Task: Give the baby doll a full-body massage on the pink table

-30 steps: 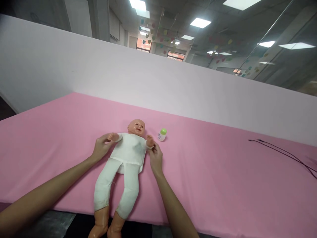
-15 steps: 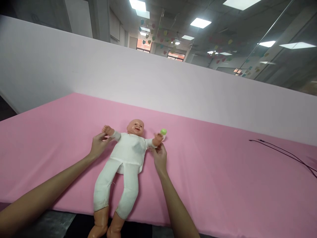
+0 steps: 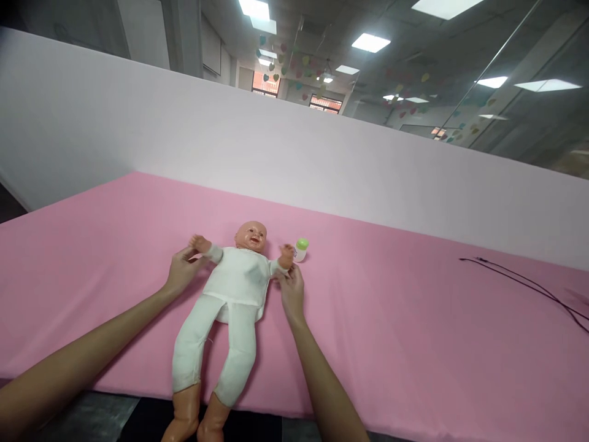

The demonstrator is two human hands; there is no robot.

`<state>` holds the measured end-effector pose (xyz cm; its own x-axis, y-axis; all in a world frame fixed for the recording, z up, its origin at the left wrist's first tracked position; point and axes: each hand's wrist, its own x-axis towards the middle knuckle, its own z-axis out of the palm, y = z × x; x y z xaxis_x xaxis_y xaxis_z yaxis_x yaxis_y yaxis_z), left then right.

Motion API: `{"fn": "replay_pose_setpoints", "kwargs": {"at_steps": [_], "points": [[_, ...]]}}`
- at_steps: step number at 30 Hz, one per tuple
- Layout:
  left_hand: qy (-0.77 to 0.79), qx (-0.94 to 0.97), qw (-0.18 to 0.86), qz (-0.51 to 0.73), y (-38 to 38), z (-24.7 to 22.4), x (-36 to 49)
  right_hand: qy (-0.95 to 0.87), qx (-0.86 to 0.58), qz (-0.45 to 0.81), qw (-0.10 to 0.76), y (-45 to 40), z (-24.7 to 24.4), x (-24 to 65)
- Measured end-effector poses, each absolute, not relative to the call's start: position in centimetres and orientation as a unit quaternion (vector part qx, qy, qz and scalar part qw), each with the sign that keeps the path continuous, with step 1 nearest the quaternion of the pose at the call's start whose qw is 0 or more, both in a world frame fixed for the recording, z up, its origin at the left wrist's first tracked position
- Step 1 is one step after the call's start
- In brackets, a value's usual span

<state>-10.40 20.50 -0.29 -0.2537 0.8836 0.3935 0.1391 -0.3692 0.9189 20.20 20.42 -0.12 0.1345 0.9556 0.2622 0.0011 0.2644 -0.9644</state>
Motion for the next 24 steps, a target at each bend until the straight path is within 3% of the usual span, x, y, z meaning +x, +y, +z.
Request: {"fn": "replay_pose_setpoints", "kwargs": {"at_steps": [5, 9, 16, 22, 24], "points": [[0.528, 0.362, 0.388, 0.663, 21.8, -1.3, -11.8, -0.349, -0.482, 0.486, 0.640, 22.4, -1.3, 22.7], [0.523, 0.359, 0.398, 0.662, 21.8, -1.2, -11.8, -0.321, -0.474, 0.514, 0.638, 22.4, -1.0, 23.3], [0.493, 0.568, 0.223, 0.621, 20.0, 0.3, -10.1, -0.508, -0.447, 0.392, 0.623, 20.2, 1.2, 21.1], [0.351, 0.797, 0.045, 0.490, 19.8, -0.7, -9.9, -0.771, -0.378, 0.262, 0.440, 18.9, 0.6, 20.2], [0.346, 0.807, 0.029, 0.478, 19.8, -0.7, -10.0, -0.791, -0.374, 0.247, 0.417, 18.7, 0.4, 19.9]]}}
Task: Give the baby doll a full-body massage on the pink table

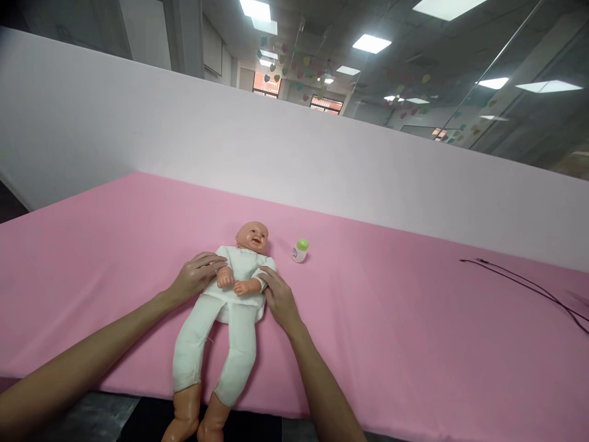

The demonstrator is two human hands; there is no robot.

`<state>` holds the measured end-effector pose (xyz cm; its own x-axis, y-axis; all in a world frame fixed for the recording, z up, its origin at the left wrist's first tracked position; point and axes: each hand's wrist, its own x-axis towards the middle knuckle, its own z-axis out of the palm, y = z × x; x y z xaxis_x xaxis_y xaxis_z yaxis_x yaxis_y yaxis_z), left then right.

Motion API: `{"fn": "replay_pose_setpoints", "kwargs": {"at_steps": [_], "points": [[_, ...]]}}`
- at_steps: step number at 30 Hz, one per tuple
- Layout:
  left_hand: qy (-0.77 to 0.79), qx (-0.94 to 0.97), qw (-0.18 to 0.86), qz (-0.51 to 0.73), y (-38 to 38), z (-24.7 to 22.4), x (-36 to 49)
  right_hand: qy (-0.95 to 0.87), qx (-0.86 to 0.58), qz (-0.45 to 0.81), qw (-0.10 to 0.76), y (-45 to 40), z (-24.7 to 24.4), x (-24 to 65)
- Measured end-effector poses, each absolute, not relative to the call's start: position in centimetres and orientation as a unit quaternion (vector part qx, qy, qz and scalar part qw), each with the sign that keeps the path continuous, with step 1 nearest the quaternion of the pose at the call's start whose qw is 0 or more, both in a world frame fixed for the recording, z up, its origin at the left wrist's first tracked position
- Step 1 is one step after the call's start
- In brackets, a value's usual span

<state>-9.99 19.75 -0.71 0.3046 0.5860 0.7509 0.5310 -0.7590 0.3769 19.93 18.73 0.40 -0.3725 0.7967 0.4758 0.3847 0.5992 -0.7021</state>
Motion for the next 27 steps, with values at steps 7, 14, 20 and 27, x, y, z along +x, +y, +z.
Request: {"fn": "replay_pose_setpoints", "kwargs": {"at_steps": [7, 14, 20, 27], "points": [[0.508, 0.616, 0.175, 0.577, 19.9, -0.1, -10.5, -0.568, -0.455, 0.368, 0.578, 19.8, 0.5, 19.9], [0.609, 0.468, 0.205, 0.606, 21.9, -0.2, -13.9, -0.327, -0.511, 0.446, 0.658, 22.2, 0.9, 24.7], [0.790, 0.518, 0.049, 0.325, 22.5, -0.4, -16.3, -0.419, -0.662, 0.309, 0.539, 23.0, -0.1, 28.7], [0.808, 0.509, -0.016, 0.296, 22.2, -0.8, -15.9, -0.569, -0.719, 0.136, 0.375, 22.4, -0.2, 29.4]]}}
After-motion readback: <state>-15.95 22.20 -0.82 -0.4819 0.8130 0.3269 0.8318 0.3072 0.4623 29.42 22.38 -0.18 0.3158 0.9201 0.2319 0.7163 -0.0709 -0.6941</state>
